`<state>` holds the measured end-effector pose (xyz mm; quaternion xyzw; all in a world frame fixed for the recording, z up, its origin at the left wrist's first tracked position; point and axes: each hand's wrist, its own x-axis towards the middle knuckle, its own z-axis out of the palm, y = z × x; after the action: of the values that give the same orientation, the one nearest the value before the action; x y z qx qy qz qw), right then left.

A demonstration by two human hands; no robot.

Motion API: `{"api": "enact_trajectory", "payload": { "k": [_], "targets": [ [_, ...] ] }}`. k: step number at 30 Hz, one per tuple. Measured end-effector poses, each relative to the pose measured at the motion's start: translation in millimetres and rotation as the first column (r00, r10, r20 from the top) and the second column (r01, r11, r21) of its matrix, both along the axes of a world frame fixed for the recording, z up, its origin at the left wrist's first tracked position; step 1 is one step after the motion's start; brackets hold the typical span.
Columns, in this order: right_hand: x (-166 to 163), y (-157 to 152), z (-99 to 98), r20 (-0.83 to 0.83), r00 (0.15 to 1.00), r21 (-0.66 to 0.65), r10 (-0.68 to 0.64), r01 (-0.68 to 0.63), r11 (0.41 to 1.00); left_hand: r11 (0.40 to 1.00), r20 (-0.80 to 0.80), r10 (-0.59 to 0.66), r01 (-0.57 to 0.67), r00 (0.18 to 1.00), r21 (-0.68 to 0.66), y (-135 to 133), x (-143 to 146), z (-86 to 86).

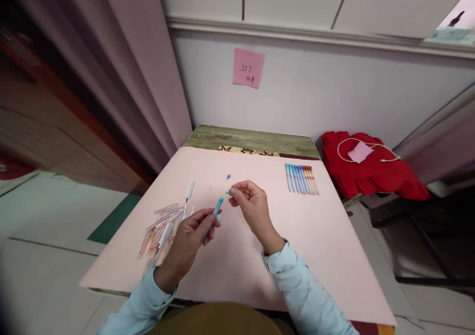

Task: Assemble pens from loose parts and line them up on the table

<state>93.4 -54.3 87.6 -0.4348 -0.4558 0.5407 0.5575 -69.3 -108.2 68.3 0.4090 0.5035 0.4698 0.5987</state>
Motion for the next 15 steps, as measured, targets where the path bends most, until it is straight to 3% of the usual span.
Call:
{"api": "enact_trajectory", "payload": {
  "k": [15],
  "targets": [
    [4.8, -7.1, -4.7, 0.102, 0.993, 0.081, -0.062, 0.054, 0.995, 1.000, -0.026, -0.007, 0.006, 1.000, -0.016, -9.0, 3.8, 5.5]
  ]
}}
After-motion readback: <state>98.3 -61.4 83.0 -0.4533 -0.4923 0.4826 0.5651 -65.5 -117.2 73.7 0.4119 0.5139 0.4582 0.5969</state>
